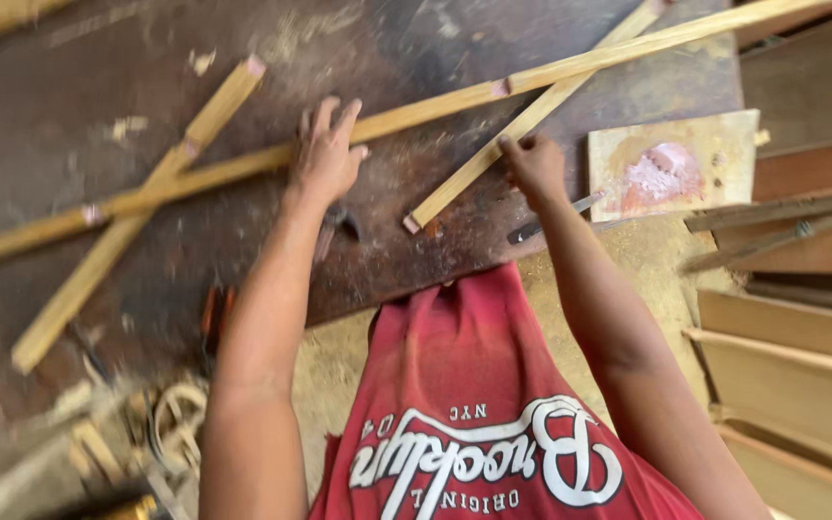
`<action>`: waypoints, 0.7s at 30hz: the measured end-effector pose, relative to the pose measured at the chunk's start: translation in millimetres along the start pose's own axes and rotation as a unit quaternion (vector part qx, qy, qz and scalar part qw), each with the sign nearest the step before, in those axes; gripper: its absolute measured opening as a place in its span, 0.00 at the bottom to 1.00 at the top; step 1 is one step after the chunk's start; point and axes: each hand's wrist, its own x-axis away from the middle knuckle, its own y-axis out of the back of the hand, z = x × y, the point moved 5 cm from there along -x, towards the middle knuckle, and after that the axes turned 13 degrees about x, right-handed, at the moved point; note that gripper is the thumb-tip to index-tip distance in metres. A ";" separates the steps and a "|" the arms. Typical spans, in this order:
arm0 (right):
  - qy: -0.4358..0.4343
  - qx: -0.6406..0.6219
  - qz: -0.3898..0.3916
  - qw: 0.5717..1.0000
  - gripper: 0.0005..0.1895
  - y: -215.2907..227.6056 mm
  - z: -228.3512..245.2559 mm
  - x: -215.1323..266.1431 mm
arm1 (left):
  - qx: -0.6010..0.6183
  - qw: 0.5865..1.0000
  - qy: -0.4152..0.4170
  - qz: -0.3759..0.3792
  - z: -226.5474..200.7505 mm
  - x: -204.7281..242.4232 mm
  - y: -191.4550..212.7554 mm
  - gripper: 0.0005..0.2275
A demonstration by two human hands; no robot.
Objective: The person applies pink wood glue to the ends of several thin wooden strips using a small metal spatula. They then assemble the strips into a rectangular frame on the workbench, pressing the glued joints together.
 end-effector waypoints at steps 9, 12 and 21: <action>0.023 0.163 -0.214 0.963 0.37 -13.4 1.4 -18.8 | -0.021 0.994 0.017 0.105 46.0 -36.1 -52.3 0.20; -0.040 0.129 -0.164 0.977 0.37 -14.7 2.3 -17.0 | -0.003 0.991 0.028 0.135 53.3 -36.7 -57.3 0.14; -0.138 -0.175 -0.109 0.969 0.19 -3.5 17.6 11.6 | 0.034 0.997 -0.062 0.039 24.1 -62.7 32.1 0.16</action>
